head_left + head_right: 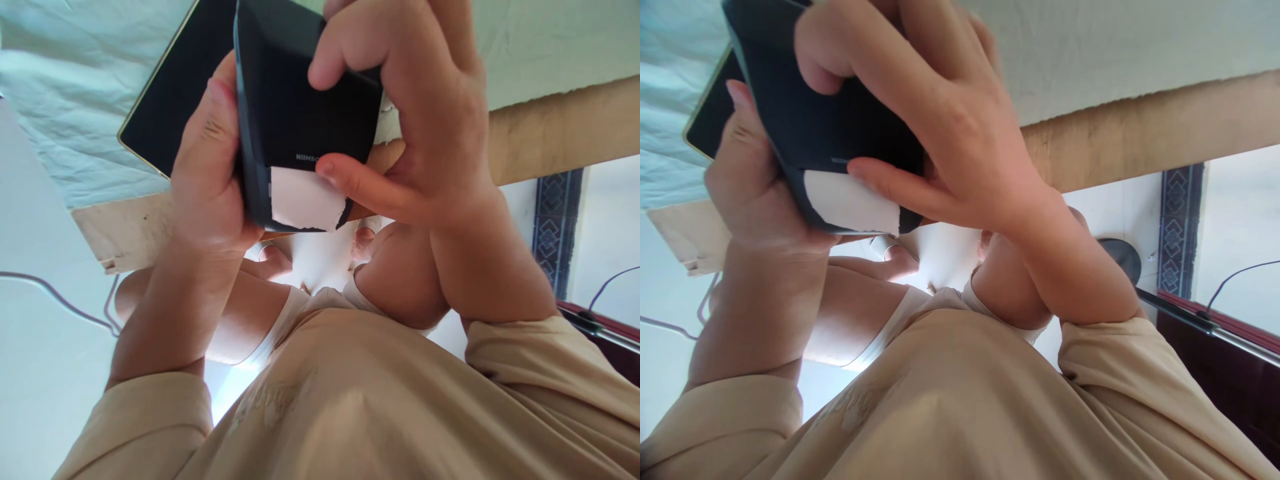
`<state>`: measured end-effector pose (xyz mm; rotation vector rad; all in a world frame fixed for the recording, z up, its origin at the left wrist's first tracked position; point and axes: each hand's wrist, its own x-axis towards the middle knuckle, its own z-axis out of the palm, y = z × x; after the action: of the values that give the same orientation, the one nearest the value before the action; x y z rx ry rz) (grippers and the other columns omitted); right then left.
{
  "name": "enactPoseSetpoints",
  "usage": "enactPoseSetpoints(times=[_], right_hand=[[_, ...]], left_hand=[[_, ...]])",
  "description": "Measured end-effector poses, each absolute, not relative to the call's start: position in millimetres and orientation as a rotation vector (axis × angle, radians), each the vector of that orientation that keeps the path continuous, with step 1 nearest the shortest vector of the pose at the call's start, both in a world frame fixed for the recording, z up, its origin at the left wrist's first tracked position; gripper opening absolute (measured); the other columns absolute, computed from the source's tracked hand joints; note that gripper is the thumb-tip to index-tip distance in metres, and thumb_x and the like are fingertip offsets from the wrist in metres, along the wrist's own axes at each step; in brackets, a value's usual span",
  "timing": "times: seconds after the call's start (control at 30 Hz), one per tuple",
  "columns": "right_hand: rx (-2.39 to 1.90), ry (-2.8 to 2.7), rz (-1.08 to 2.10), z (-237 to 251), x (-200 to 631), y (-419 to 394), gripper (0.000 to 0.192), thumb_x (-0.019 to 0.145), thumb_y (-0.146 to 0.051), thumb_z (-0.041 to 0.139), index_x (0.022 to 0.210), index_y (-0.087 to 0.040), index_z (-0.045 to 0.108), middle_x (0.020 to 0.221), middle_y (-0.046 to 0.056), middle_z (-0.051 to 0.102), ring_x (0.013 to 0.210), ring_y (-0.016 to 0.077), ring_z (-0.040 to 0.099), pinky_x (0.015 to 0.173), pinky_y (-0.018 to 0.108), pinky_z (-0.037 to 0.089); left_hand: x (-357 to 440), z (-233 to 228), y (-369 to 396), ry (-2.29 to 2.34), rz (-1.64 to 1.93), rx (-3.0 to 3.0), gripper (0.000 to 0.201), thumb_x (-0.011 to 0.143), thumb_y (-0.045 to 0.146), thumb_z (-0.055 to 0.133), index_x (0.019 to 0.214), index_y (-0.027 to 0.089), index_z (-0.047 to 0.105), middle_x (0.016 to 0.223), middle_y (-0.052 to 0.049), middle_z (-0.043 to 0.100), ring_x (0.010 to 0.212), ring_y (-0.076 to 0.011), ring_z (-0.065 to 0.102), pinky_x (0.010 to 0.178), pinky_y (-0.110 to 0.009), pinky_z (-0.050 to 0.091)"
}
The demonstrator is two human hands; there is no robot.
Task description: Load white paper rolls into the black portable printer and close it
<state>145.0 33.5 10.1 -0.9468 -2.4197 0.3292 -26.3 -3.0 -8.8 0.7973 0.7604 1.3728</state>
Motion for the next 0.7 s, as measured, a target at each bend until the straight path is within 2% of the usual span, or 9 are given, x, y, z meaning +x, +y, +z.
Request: enactPoseSetpoints(times=[0.13, 0.23, 0.3, 0.4, 0.47, 0.57, 0.63, 0.7], right_hand=[[-0.921, -2.429, 0.350, 9.3, 145.4, 33.3, 0.059, 0.084, -0.058, 0.032, 0.123, -0.017, 0.049, 0.117, 0.002, 0.051, 0.116, 0.0145, 0.049, 0.106, 0.031, 0.043], [-0.979, -2.404, 0.379, 10.4, 144.3, 33.0, 0.059, 0.085, -0.058, 0.030, 0.122, -0.017, 0.051, 0.116, 0.002, 0.051, 0.114, 0.0144, 0.050, 0.106, 0.034, 0.044], [-0.940, -2.400, 0.363, 10.9, 143.6, 33.5, 0.058, 0.084, -0.059, 0.031, 0.121, -0.019, 0.051, 0.115, 0.001, 0.052, 0.110, 0.0135, 0.051, 0.103, 0.034, 0.045], [-0.923, -2.399, 0.381, 11.2, 142.8, 34.6, 0.057, 0.083, -0.061, 0.033, 0.119, -0.020, 0.052, 0.115, 0.002, 0.053, 0.110, 0.0134, 0.052, 0.101, 0.032, 0.046], [-0.899, -2.392, 0.406, 10.8, 142.2, 34.9, 0.059, 0.082, -0.063, 0.034, 0.118, -0.020, 0.051, 0.113, 0.003, 0.052, 0.113, 0.0141, 0.052, 0.102, 0.033, 0.045], [-0.863, -2.370, 0.403, 9.8, 141.5, 34.7, 0.057, 0.081, -0.062, 0.035, 0.117, -0.020, 0.052, 0.110, 0.002, 0.053, 0.116, 0.0141, 0.051, 0.103, 0.034, 0.046], [-0.851, -2.361, 0.378, 9.3, 141.6, 34.3, 0.054, 0.082, -0.059, 0.038, 0.116, -0.019, 0.053, 0.110, 0.002, 0.055, 0.115, 0.0140, 0.051, 0.101, 0.031, 0.046], [-0.849, -2.361, 0.361, 9.4, 142.0, 33.8, 0.053, 0.082, -0.057, 0.038, 0.114, -0.018, 0.054, 0.110, 0.002, 0.055, 0.114, 0.0143, 0.053, 0.100, 0.031, 0.047]], left_hand=[[-25.1, -9.6, -2.3, 0.786, 1.419, 0.794, 0.038, 0.097, 0.024, 0.024, 0.093, 0.006, 0.057, 0.088, -0.001, 0.060, 0.086, -0.0042, 0.060, 0.094, -0.019, 0.044], [-22.6, -9.2, -1.5, 0.820, 1.443, 0.753, 0.033, 0.096, 0.021, 0.025, 0.098, 0.006, 0.055, 0.085, -0.003, 0.061, 0.087, -0.0078, 0.061, 0.094, -0.024, 0.045], [-21.0, -8.6, -0.7, 0.848, 1.451, 0.716, 0.029, 0.093, 0.017, 0.028, 0.102, 0.005, 0.053, 0.081, -0.004, 0.060, 0.083, -0.0114, 0.061, 0.088, -0.028, 0.048], [-20.9, -8.1, 0.8, 0.861, 1.457, 0.712, 0.027, 0.089, 0.014, 0.032, 0.102, 0.007, 0.054, 0.077, -0.004, 0.058, 0.079, -0.0121, 0.057, 0.081, -0.027, 0.048], [-22.6, -7.6, 1.6, 0.850, 1.422, 0.733, 0.028, 0.090, 0.017, 0.032, 0.100, 0.008, 0.057, 0.085, -0.006, 0.060, 0.088, -0.0133, 0.058, 0.091, -0.029, 0.048], [-25.4, -6.0, 1.1, 0.771, 1.315, 0.764, 0.038, 0.093, 0.028, 0.026, 0.100, 0.009, 0.059, 0.105, -0.008, 0.060, 0.110, -0.0164, 0.056, 0.110, -0.034, 0.041], [-26.2, -5.3, -0.3, 0.735, 1.269, 0.759, 0.049, 0.093, 0.037, 0.018, 0.101, 0.011, 0.058, 0.111, -0.008, 0.058, 0.119, -0.0198, 0.052, 0.111, -0.039, 0.041], [-25.7, -5.4, -1.9, 0.713, 1.258, 0.764, 0.051, 0.091, 0.043, 0.019, 0.101, 0.013, 0.058, 0.109, -0.010, 0.059, 0.120, -0.0237, 0.052, 0.105, -0.042, 0.046]])
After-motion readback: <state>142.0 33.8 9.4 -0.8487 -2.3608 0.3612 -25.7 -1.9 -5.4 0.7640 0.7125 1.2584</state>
